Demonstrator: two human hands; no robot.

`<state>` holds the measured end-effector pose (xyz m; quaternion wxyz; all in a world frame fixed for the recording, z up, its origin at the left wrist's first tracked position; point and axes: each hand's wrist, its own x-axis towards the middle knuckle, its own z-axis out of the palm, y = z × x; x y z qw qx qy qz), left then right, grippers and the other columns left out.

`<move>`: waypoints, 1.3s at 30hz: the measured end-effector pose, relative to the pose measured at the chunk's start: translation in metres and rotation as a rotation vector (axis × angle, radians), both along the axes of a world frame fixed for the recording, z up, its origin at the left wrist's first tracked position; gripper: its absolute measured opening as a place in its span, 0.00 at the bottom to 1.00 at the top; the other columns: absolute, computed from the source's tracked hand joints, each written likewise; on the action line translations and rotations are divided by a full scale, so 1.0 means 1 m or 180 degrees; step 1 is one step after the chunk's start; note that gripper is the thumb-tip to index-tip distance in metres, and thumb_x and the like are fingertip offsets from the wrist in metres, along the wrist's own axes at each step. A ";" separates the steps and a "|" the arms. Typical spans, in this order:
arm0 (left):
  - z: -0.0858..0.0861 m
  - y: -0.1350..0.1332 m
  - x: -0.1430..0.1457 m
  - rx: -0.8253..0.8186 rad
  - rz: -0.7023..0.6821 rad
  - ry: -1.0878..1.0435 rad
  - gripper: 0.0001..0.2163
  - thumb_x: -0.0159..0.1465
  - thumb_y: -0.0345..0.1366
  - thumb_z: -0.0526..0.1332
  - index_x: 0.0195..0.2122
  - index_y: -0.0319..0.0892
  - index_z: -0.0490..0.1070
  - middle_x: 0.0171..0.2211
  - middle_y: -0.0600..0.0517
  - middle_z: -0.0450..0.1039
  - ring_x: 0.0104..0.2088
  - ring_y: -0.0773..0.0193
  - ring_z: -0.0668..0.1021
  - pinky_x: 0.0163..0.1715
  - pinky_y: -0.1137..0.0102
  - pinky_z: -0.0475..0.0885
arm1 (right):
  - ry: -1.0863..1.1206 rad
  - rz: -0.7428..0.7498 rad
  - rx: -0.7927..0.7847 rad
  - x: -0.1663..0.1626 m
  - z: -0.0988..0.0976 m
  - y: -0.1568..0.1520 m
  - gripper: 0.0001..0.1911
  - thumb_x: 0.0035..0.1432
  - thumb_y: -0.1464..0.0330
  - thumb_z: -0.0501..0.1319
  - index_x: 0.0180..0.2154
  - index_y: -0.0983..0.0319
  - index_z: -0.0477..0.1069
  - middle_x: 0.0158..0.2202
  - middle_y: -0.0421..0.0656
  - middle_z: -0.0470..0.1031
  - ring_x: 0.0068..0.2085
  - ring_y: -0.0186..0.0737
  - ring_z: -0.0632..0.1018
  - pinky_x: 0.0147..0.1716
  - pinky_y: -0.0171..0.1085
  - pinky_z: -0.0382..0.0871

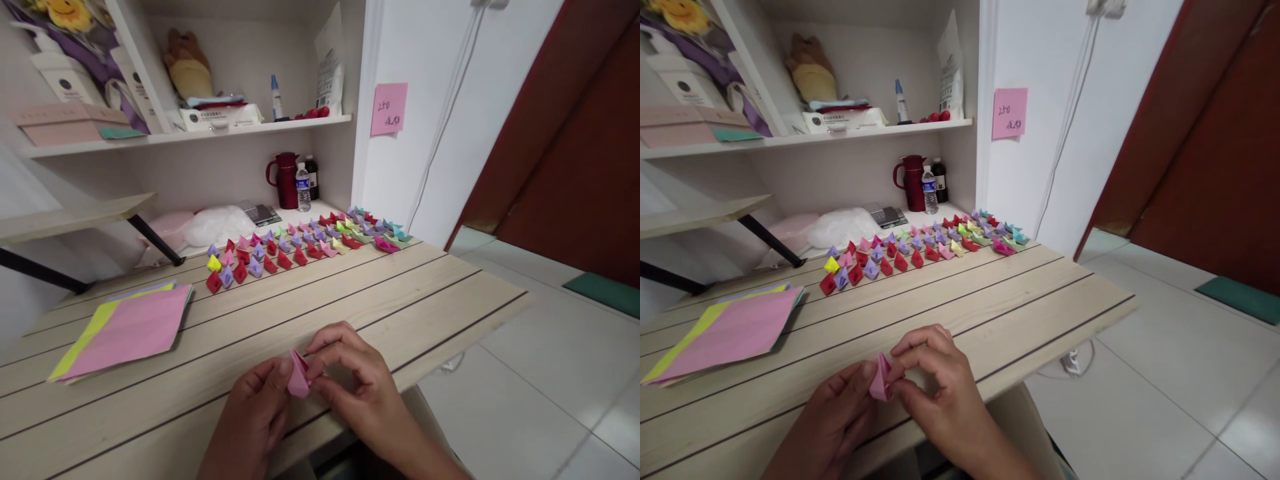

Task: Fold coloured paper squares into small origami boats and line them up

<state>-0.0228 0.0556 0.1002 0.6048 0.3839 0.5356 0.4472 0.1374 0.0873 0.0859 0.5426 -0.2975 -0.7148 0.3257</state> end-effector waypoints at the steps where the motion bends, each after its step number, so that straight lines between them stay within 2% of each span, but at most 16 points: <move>1: 0.000 0.000 0.000 0.0003 0.0029 0.0020 0.23 0.57 0.58 0.62 0.22 0.43 0.62 0.14 0.63 0.47 0.18 0.74 0.45 0.19 0.71 0.41 | -0.0015 0.0003 0.0019 0.000 0.000 0.000 0.07 0.58 0.75 0.63 0.34 0.56 0.75 0.40 0.41 0.75 0.44 0.42 0.76 0.48 0.44 0.68; 6: -0.001 0.001 0.000 0.0041 0.0092 0.0072 0.23 0.57 0.58 0.62 0.21 0.42 0.63 0.13 0.64 0.47 0.17 0.74 0.47 0.18 0.73 0.44 | -0.0113 -0.0020 0.0079 0.000 -0.003 0.000 0.05 0.60 0.73 0.62 0.35 0.56 0.74 0.39 0.42 0.75 0.43 0.42 0.75 0.47 0.44 0.68; 9: -0.007 0.001 0.000 0.0288 0.0461 0.0267 0.19 0.58 0.56 0.63 0.30 0.42 0.69 0.18 0.61 0.57 0.19 0.73 0.58 0.20 0.75 0.57 | -0.0192 -0.0066 0.0086 -0.002 -0.003 0.000 0.06 0.61 0.73 0.61 0.35 0.56 0.74 0.39 0.41 0.75 0.43 0.42 0.75 0.47 0.43 0.67; 10: -0.009 0.000 0.000 0.0476 0.0702 0.0436 0.18 0.57 0.54 0.64 0.36 0.43 0.71 0.22 0.59 0.63 0.22 0.71 0.65 0.24 0.74 0.63 | -0.0214 -0.0086 0.0074 -0.002 -0.003 0.001 0.06 0.61 0.73 0.61 0.34 0.56 0.73 0.39 0.41 0.75 0.43 0.41 0.75 0.47 0.43 0.67; 12: -0.016 -0.003 -0.001 0.1032 0.1195 0.0949 0.20 0.57 0.52 0.65 0.45 0.46 0.71 0.36 0.53 0.71 0.35 0.65 0.74 0.37 0.69 0.70 | -0.0259 -0.0126 0.0034 -0.003 -0.002 0.001 0.07 0.62 0.75 0.60 0.34 0.57 0.73 0.39 0.41 0.74 0.44 0.41 0.75 0.47 0.43 0.66; 14: -0.022 -0.007 -0.003 0.1643 0.1477 0.1623 0.19 0.58 0.50 0.64 0.48 0.48 0.71 0.49 0.49 0.68 0.50 0.57 0.73 0.50 0.62 0.70 | -0.0322 -0.0158 -0.0018 -0.004 -0.002 0.002 0.08 0.61 0.76 0.60 0.34 0.57 0.73 0.39 0.41 0.75 0.43 0.41 0.74 0.47 0.43 0.66; 16: -0.027 -0.011 -0.005 0.2096 0.1477 0.2307 0.15 0.60 0.47 0.62 0.47 0.50 0.72 0.56 0.48 0.63 0.59 0.52 0.66 0.57 0.55 0.66 | -0.0398 -0.0162 -0.0072 -0.005 -0.001 0.003 0.08 0.61 0.76 0.60 0.33 0.57 0.73 0.38 0.41 0.75 0.43 0.41 0.74 0.46 0.43 0.66; 19: -0.032 -0.013 -0.007 0.2357 0.1358 0.2976 0.13 0.61 0.41 0.62 0.48 0.50 0.72 0.58 0.46 0.60 0.62 0.51 0.64 0.59 0.51 0.64 | -0.0548 -0.0101 -0.0092 -0.006 0.000 0.004 0.08 0.61 0.76 0.61 0.32 0.58 0.72 0.38 0.41 0.75 0.43 0.42 0.74 0.45 0.43 0.67; 26: -0.047 -0.012 -0.001 0.2372 0.1015 0.3395 0.13 0.62 0.32 0.59 0.48 0.51 0.70 0.63 0.45 0.53 0.62 0.49 0.63 0.58 0.47 0.64 | -0.0825 -0.0137 0.0167 -0.007 -0.004 0.002 0.09 0.61 0.76 0.59 0.32 0.57 0.71 0.38 0.42 0.75 0.43 0.44 0.74 0.44 0.44 0.66; 30: -0.049 -0.012 0.001 0.2547 0.0956 0.3807 0.14 0.62 0.28 0.57 0.46 0.51 0.68 0.63 0.45 0.54 0.61 0.49 0.65 0.55 0.46 0.66 | -0.0897 -0.0119 0.0327 -0.009 -0.006 0.002 0.08 0.62 0.76 0.58 0.34 0.57 0.71 0.38 0.42 0.75 0.43 0.44 0.73 0.44 0.45 0.64; 33: -0.049 -0.009 -0.002 0.2616 0.0822 0.3809 0.13 0.61 0.26 0.57 0.44 0.50 0.67 0.60 0.44 0.57 0.61 0.49 0.64 0.53 0.47 0.67 | -0.0909 -0.0066 0.0279 -0.009 -0.006 0.002 0.08 0.63 0.75 0.59 0.34 0.57 0.71 0.39 0.41 0.74 0.43 0.44 0.73 0.43 0.44 0.63; 39: -0.044 -0.006 -0.005 0.2549 0.0765 0.3309 0.12 0.59 0.25 0.58 0.41 0.49 0.65 0.53 0.45 0.62 0.63 0.51 0.63 0.53 0.47 0.68 | -0.0930 -0.0021 0.0219 -0.008 -0.007 0.003 0.08 0.62 0.76 0.60 0.34 0.56 0.71 0.38 0.40 0.74 0.43 0.43 0.73 0.44 0.44 0.62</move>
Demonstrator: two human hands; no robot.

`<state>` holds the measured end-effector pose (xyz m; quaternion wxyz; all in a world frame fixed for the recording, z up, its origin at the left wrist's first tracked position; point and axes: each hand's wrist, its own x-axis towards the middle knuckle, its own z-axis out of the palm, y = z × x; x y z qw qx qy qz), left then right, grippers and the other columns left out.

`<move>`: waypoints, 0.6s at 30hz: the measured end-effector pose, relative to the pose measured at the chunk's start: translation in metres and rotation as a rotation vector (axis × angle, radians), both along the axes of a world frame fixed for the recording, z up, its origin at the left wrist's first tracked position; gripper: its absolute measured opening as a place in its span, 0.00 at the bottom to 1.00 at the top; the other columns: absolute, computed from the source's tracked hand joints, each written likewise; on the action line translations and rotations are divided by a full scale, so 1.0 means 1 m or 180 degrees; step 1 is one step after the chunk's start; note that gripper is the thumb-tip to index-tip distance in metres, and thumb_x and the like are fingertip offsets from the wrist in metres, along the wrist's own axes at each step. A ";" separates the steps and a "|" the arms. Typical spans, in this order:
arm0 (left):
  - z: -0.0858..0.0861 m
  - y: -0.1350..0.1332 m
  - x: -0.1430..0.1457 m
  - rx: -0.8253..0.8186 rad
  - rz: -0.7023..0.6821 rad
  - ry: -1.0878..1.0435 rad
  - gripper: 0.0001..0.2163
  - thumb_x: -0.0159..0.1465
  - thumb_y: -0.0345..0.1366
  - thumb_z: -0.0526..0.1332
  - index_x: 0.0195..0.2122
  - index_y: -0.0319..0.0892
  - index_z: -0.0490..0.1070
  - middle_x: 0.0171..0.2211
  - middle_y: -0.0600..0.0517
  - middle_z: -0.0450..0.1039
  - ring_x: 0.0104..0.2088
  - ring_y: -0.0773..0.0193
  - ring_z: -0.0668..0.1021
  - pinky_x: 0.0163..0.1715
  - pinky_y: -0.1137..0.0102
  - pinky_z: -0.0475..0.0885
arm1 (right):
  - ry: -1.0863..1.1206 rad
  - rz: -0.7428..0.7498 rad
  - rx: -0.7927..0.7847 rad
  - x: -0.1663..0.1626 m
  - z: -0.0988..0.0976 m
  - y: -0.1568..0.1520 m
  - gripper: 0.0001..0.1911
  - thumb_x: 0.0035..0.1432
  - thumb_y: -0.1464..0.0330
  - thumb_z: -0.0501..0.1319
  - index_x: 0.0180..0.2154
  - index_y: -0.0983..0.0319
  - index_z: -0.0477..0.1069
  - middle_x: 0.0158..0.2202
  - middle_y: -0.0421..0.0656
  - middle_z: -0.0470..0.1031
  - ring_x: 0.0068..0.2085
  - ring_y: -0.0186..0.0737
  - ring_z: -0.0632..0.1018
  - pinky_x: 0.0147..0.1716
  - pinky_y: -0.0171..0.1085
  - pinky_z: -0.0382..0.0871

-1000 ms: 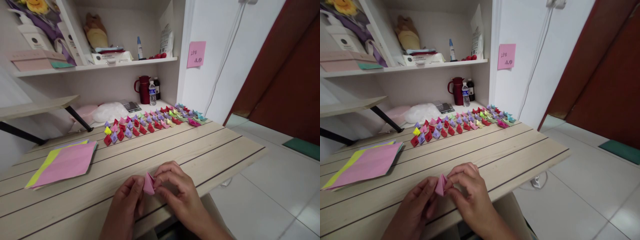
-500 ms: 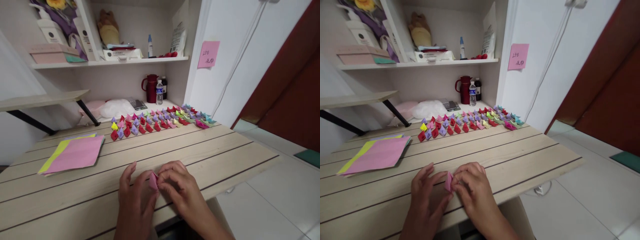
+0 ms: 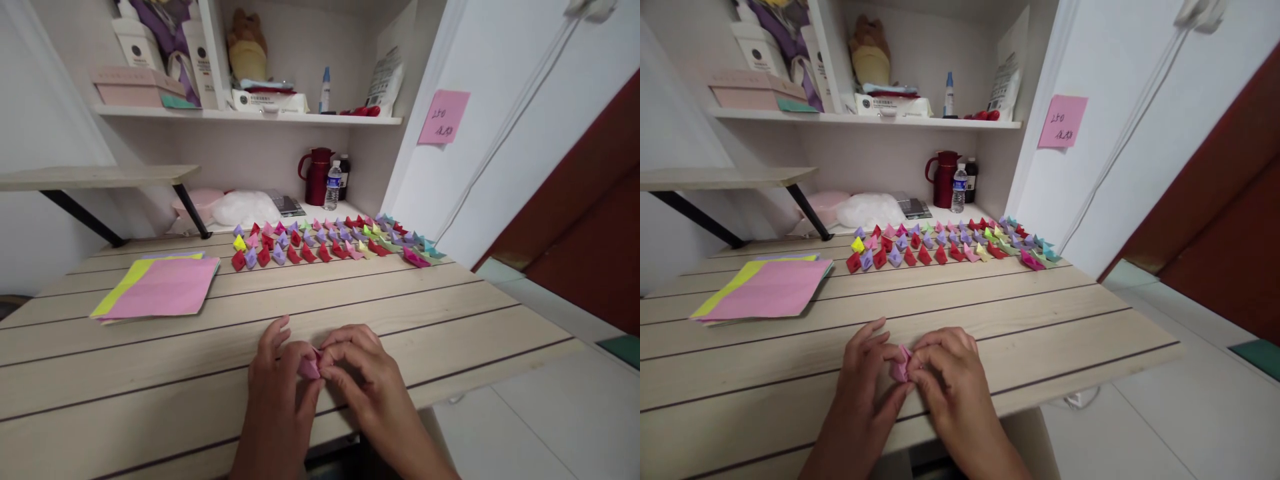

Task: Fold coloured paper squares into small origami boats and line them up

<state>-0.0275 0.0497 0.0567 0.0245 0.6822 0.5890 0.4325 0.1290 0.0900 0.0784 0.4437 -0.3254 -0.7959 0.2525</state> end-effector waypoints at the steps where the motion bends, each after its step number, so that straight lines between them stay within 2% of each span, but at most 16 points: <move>1: 0.001 0.000 0.000 -0.0027 0.0002 -0.0075 0.11 0.59 0.25 0.58 0.40 0.49 0.65 0.52 0.45 0.64 0.62 0.51 0.63 0.53 0.47 0.68 | -0.0006 0.0002 -0.0017 0.000 0.000 0.000 0.08 0.62 0.76 0.60 0.34 0.56 0.71 0.38 0.40 0.74 0.43 0.43 0.73 0.44 0.44 0.62; 8: 0.002 0.002 0.001 -0.0249 0.0067 -0.0055 0.08 0.57 0.25 0.59 0.33 0.47 0.64 0.45 0.46 0.69 0.62 0.50 0.65 0.52 0.49 0.69 | -0.0047 0.0030 -0.0076 -0.001 0.000 0.000 0.09 0.61 0.77 0.60 0.34 0.56 0.71 0.39 0.39 0.75 0.43 0.42 0.73 0.44 0.43 0.62; 14: 0.017 0.004 0.000 -0.0650 0.0262 0.0960 0.07 0.56 0.29 0.63 0.35 0.46 0.69 0.59 0.43 0.66 0.57 0.47 0.71 0.53 0.44 0.65 | -0.0093 -0.0123 0.0039 -0.004 -0.001 0.000 0.10 0.60 0.78 0.60 0.34 0.57 0.71 0.38 0.38 0.75 0.43 0.41 0.73 0.45 0.43 0.59; 18: 0.022 0.008 -0.004 -0.0844 0.0115 0.1011 0.07 0.56 0.29 0.64 0.34 0.47 0.72 0.59 0.45 0.67 0.57 0.47 0.71 0.54 0.45 0.64 | -0.0087 -0.0228 0.0007 -0.006 -0.002 0.000 0.10 0.59 0.79 0.61 0.33 0.58 0.71 0.37 0.38 0.76 0.43 0.41 0.73 0.45 0.42 0.58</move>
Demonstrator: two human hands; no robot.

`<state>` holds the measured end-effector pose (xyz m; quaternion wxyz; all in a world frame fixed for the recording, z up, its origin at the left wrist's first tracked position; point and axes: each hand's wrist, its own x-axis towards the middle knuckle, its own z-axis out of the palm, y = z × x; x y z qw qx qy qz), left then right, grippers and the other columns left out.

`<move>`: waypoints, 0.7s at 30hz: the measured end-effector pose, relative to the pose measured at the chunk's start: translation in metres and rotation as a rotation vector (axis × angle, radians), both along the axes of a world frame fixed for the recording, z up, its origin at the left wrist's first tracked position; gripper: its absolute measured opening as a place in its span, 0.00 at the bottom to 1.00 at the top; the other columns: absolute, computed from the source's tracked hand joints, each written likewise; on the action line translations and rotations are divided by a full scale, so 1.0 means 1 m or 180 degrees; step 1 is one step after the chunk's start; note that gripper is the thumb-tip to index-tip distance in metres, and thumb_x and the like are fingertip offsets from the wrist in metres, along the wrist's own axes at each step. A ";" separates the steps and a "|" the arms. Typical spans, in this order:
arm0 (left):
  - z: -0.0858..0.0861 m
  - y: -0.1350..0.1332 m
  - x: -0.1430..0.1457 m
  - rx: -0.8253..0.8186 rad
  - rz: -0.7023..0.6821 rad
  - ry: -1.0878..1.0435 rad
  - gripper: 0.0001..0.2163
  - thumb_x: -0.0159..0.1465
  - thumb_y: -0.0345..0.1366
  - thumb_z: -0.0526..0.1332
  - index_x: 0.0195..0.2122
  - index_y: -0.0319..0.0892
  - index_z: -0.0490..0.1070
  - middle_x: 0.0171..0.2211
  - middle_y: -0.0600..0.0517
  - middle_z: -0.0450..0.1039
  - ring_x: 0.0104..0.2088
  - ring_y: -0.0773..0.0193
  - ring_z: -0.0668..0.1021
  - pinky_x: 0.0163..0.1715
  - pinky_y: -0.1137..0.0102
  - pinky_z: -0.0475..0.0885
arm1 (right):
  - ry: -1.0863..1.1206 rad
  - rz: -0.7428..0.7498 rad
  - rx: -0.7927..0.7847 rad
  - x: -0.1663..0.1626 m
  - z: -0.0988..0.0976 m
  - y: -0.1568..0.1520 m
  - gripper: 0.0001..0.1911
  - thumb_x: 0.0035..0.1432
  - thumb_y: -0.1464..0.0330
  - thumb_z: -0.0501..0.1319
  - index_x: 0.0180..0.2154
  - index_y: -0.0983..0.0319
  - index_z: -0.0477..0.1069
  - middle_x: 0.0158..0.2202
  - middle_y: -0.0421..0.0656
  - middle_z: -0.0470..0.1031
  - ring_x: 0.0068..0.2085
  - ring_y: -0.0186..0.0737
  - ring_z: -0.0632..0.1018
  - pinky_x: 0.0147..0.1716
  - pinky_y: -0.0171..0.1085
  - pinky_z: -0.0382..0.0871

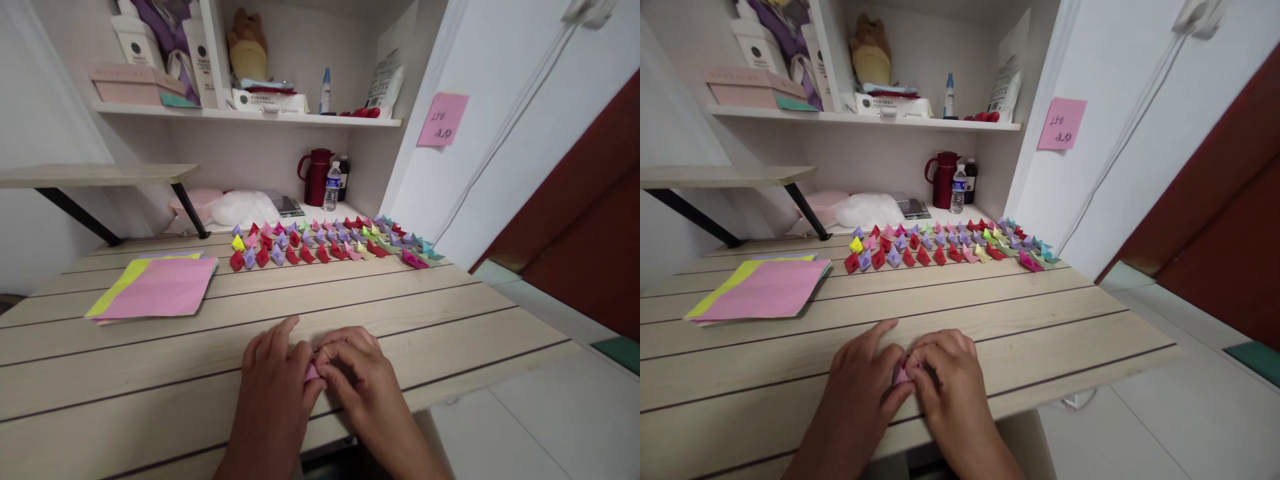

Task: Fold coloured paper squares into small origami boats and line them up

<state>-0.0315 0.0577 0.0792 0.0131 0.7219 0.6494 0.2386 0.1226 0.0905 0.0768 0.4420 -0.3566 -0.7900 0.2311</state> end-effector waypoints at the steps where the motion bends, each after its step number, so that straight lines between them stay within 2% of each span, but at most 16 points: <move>1: -0.001 0.001 -0.002 -0.0046 -0.0038 -0.0125 0.06 0.56 0.29 0.63 0.33 0.47 0.72 0.59 0.46 0.68 0.57 0.48 0.71 0.53 0.46 0.65 | -0.0016 -0.0016 -0.0034 0.000 0.001 0.000 0.10 0.59 0.79 0.61 0.32 0.58 0.71 0.37 0.38 0.76 0.42 0.41 0.73 0.45 0.42 0.58; 8: -0.009 0.006 -0.011 -0.0331 0.0012 -0.0979 0.04 0.58 0.33 0.61 0.30 0.49 0.74 0.51 0.49 0.73 0.57 0.50 0.72 0.54 0.47 0.63 | -0.0213 -0.0076 -0.0473 -0.003 0.004 0.003 0.09 0.58 0.79 0.62 0.31 0.58 0.71 0.33 0.37 0.77 0.39 0.40 0.73 0.42 0.39 0.59; 14: -0.006 0.005 -0.011 -0.0467 0.0051 -0.0971 0.05 0.58 0.33 0.61 0.30 0.50 0.75 0.51 0.51 0.73 0.57 0.52 0.71 0.54 0.49 0.62 | -0.0356 0.0079 -0.0693 -0.001 0.005 0.006 0.10 0.57 0.79 0.63 0.32 0.57 0.72 0.34 0.36 0.78 0.40 0.39 0.74 0.45 0.39 0.58; 21: -0.007 0.005 -0.012 -0.0423 0.0027 -0.0982 0.05 0.57 0.31 0.63 0.30 0.50 0.75 0.51 0.53 0.74 0.55 0.53 0.73 0.54 0.51 0.62 | -0.0628 0.0164 -0.0696 0.000 0.006 0.009 0.10 0.56 0.78 0.63 0.35 0.57 0.71 0.37 0.36 0.78 0.42 0.40 0.74 0.46 0.41 0.57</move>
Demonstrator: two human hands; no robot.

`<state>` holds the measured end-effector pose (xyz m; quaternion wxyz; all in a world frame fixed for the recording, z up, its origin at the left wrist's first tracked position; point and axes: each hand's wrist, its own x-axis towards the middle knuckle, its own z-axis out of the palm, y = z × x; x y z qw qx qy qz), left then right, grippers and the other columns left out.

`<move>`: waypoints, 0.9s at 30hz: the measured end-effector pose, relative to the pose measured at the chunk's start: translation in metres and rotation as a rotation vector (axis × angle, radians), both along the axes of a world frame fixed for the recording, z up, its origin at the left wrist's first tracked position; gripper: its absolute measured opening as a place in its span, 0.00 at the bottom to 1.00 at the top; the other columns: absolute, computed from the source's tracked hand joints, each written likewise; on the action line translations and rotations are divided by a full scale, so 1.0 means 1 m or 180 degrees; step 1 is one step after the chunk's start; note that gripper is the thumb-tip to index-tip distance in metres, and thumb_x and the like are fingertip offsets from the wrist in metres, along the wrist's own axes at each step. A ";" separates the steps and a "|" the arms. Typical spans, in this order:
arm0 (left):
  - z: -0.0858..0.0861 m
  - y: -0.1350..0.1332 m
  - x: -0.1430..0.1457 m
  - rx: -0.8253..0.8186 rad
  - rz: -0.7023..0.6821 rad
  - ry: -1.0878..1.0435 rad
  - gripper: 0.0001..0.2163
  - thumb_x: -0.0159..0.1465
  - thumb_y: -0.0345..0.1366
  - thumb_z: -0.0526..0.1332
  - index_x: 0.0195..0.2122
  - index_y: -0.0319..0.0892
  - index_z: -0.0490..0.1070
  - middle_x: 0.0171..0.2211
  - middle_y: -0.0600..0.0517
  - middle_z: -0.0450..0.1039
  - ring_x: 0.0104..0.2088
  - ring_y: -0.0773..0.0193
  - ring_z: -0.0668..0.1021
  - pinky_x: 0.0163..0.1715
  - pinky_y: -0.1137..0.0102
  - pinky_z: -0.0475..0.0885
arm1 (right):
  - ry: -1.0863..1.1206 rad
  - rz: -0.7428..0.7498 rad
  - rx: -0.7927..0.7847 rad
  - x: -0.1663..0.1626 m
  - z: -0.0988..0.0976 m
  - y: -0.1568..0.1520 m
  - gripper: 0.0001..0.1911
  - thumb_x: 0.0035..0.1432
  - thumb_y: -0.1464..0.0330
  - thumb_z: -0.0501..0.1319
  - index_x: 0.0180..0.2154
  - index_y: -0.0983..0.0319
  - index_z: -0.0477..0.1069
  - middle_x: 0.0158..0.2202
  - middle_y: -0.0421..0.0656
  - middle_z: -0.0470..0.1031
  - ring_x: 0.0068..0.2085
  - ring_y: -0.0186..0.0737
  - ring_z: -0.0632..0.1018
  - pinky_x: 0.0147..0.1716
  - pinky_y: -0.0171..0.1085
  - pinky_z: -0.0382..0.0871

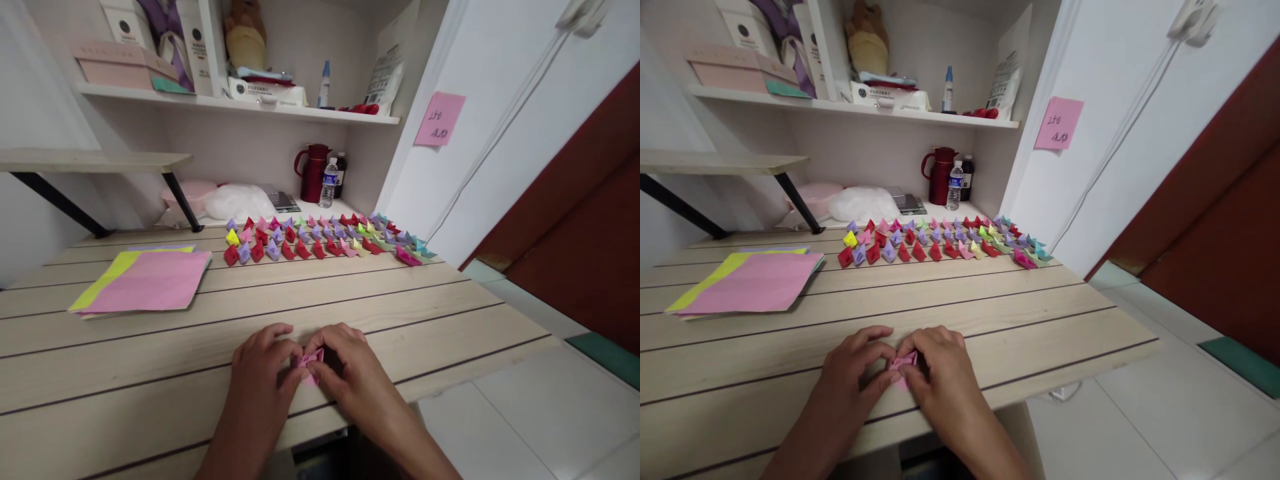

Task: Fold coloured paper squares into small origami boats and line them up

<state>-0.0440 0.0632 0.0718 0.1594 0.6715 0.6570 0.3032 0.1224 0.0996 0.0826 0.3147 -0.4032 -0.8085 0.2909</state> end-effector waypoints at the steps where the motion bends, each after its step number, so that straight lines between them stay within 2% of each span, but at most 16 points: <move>1: -0.001 0.000 0.000 0.0022 -0.0015 -0.0002 0.04 0.57 0.31 0.63 0.30 0.50 0.74 0.51 0.54 0.74 0.54 0.53 0.73 0.54 0.51 0.62 | -0.0059 0.0017 0.0011 0.000 0.000 0.001 0.10 0.56 0.78 0.63 0.36 0.57 0.71 0.37 0.36 0.77 0.42 0.40 0.73 0.46 0.41 0.57; 10: -0.006 -0.004 0.000 0.0040 -0.0170 -0.0015 0.05 0.55 0.29 0.65 0.30 0.48 0.72 0.54 0.51 0.71 0.59 0.52 0.69 0.55 0.49 0.61 | -0.0426 0.0335 0.0305 0.007 0.007 0.004 0.10 0.55 0.78 0.64 0.33 0.58 0.70 0.34 0.36 0.74 0.41 0.40 0.70 0.42 0.40 0.56; 18: -0.007 -0.013 0.002 0.0272 -0.0331 0.0258 0.09 0.57 0.27 0.60 0.34 0.48 0.72 0.56 0.49 0.70 0.58 0.54 0.70 0.55 0.51 0.66 | -0.0362 0.0018 0.0441 0.012 -0.001 -0.014 0.08 0.58 0.77 0.63 0.34 0.58 0.69 0.34 0.38 0.73 0.38 0.40 0.69 0.40 0.40 0.55; 23: -0.001 -0.020 0.002 0.0442 -0.0187 0.0466 0.08 0.57 0.27 0.61 0.33 0.49 0.74 0.53 0.49 0.74 0.53 0.52 0.75 0.50 0.50 0.71 | -0.0339 0.0057 0.0539 0.011 -0.004 -0.018 0.07 0.60 0.76 0.62 0.36 0.57 0.69 0.35 0.38 0.74 0.38 0.41 0.69 0.40 0.41 0.54; 27: 0.008 -0.019 0.005 0.0321 -0.0240 0.0635 0.07 0.57 0.29 0.63 0.34 0.50 0.75 0.45 0.52 0.80 0.47 0.52 0.79 0.48 0.48 0.72 | -0.0389 0.0081 0.0533 0.010 -0.004 -0.017 0.07 0.59 0.76 0.62 0.36 0.57 0.70 0.35 0.38 0.74 0.39 0.42 0.70 0.40 0.41 0.54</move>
